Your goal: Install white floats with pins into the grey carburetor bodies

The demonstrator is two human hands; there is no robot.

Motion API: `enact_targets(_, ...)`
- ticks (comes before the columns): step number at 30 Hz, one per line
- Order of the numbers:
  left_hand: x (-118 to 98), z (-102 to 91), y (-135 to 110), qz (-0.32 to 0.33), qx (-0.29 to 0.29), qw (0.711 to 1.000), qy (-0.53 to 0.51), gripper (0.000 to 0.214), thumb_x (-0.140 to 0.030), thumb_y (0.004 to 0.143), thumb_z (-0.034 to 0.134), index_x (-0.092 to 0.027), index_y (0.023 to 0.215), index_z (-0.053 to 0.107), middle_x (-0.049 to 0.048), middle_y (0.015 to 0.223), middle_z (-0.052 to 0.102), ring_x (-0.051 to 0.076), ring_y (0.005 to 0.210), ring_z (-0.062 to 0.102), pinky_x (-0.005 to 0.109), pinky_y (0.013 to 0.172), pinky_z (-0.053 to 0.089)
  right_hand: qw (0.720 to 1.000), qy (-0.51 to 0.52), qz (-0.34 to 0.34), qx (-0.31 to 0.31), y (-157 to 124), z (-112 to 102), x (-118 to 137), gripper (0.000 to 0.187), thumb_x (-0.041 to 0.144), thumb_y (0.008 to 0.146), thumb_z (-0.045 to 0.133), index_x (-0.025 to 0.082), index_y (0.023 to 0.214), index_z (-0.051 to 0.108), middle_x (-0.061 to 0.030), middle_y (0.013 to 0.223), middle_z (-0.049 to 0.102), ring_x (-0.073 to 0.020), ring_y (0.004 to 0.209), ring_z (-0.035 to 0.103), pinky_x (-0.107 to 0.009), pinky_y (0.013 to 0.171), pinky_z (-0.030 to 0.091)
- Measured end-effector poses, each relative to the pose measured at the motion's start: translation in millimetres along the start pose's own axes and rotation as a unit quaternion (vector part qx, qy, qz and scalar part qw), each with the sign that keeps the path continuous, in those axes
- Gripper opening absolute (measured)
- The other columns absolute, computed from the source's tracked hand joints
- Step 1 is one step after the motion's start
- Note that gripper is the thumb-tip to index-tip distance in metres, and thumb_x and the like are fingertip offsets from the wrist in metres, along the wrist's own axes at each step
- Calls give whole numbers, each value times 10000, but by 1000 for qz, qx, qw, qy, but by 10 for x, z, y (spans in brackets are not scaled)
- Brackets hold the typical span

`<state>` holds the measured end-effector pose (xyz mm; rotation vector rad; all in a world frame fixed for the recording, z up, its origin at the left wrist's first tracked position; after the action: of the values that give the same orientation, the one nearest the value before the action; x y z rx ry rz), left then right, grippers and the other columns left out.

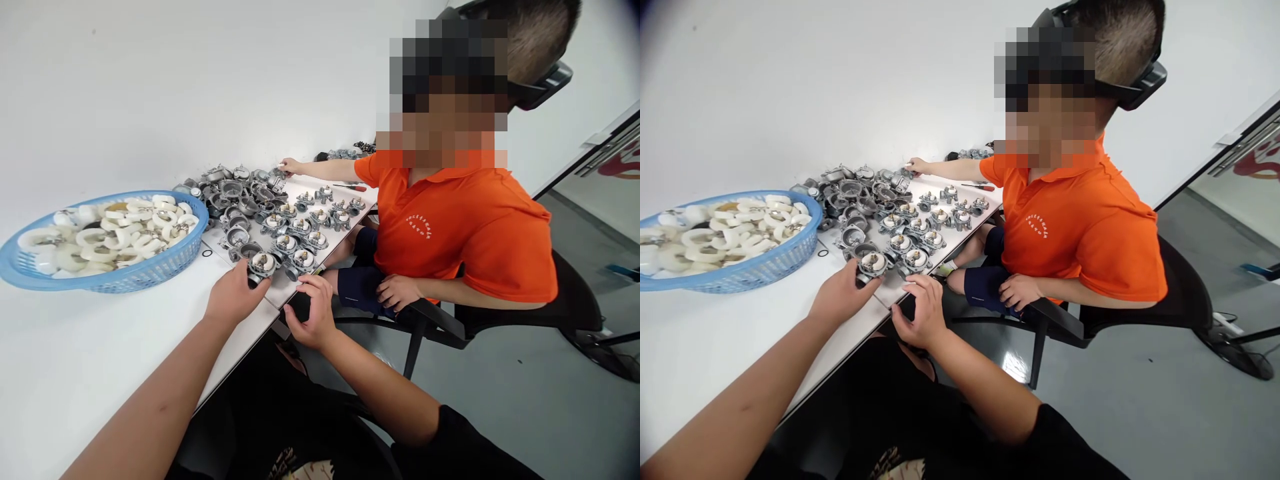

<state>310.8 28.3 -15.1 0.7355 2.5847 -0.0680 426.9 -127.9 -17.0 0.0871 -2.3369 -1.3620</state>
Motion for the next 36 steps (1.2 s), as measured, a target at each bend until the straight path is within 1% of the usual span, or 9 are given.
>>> enact_targets(7, 21, -24, -29, -4, 6, 1000, -26, 524, -655, 861, 491, -232, 1170, 489, 109, 1105, 712, 353, 1037, 684, 400, 800, 518, 1000, -7, 8, -16, -31, 16, -1, 422, 268, 830, 619, 197, 1211, 451, -147, 1227, 530, -296, 1178, 532, -511, 990, 445)
enact_targets(14, 105, -46, -26, -8, -9, 1000, -24, 858, -767, 775, 558, -153, 1354, 399, 181, 1267, 639, 356, 1107, 658, 420, 844, 532, 1000, 8, -1, -29, -28, 58, 214, 481, 249, 820, 616, 191, 1253, 415, -160, 1272, 476, -312, 1214, 490, -549, 1016, 426)
enact_targets(18, 265, -388, -280, 6, -38, 999, 16, 1033, -839, 735, 549, -133, 1457, 335, 211, 1379, 565, 366, 1146, 637, 430, 908, 518, 997, 76, 13, 22, -60, 199, 449, 520, 252, 829, 624, 186, 1288, 391, -178, 1332, 433, -329, 1264, 452, -576, 1049, 406)
enact_targets(21, 623, -893, -897, -10, -70, 997, 29, 924, -814, 790, 512, -165, 1435, 389, 173, 1317, 606, 339, 1099, 657, 406, 866, 527, 988, 137, -1, 69, -131, 295, 737, 526, 254, 838, 643, 184, 1297, 394, -191, 1348, 429, -340, 1272, 449, -575, 1049, 405)
enact_targets(26, 1622, -1753, -2569, -85, -186, 977, 59, 437, -539, 970, 402, -209, 1204, 570, 79, 1003, 673, 231, 902, 662, 350, 821, 516, 942, 134, -116, 284, -207, 810, 1312, 409, 406, 920, 598, 230, 1275, 495, -149, 1368, 518, -361, 1318, 448, -570, 1024, 399)
enact_targets(28, 2246, -2015, -3346, -222, -250, 937, 106, 425, -511, 987, 355, -199, 1164, 583, 79, 942, 659, 228, 861, 636, 361, 820, 510, 911, 126, -194, 341, -244, 1071, 1561, 453, 503, 947, 542, 257, 1325, 505, -116, 1454, 484, -368, 1377, 402, -579, 1037, 390)
enact_targets(31, 3199, -2205, -4380, -431, -269, 849, 144, 552, -561, 982, 286, -171, 1294, 520, 146, 1204, 629, 296, 1126, 591, 461, 1012, 452, 886, 112, -260, 367, -300, 1417, 1812, 621, 622, 927, 509, 262, 1431, 454, -86, 1552, 396, -371, 1432, 345, -590, 1087, 357)
enact_targets(34, 4011, -2233, -5074, -608, -199, 752, 159, 782, -631, 933, 281, -83, 1488, 330, 235, 1554, 362, 389, 1476, 269, 603, 1187, 207, 893, 96, -260, 353, -317, 1689, 1885, 841, 753, 845, 515, 234, 1496, 398, -105, 1561, 385, -389, 1433, 344, -601, 1093, 346)
enact_targets(36, 4410, -2275, -5315, -656, -178, 721, 134, 901, -693, 895, 297, -55, 1531, 267, 245, 1614, 252, 402, 1520, 163, 620, 1204, 150, 902, 104, -248, 338, -321, 1806, 1908, 917, 811, 797, 506, 227, 1498, 408, -111, 1536, 423, -395, 1420, 366, -610, 1112, 316)
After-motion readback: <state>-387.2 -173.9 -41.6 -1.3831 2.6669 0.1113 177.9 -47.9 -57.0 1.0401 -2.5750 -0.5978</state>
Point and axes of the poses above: each hand's wrist, its own y-axis towards the middle knuckle, its own z-axis out of the palm, x = y × z, the point moved 7 cm from there along y, towards the middle knuckle
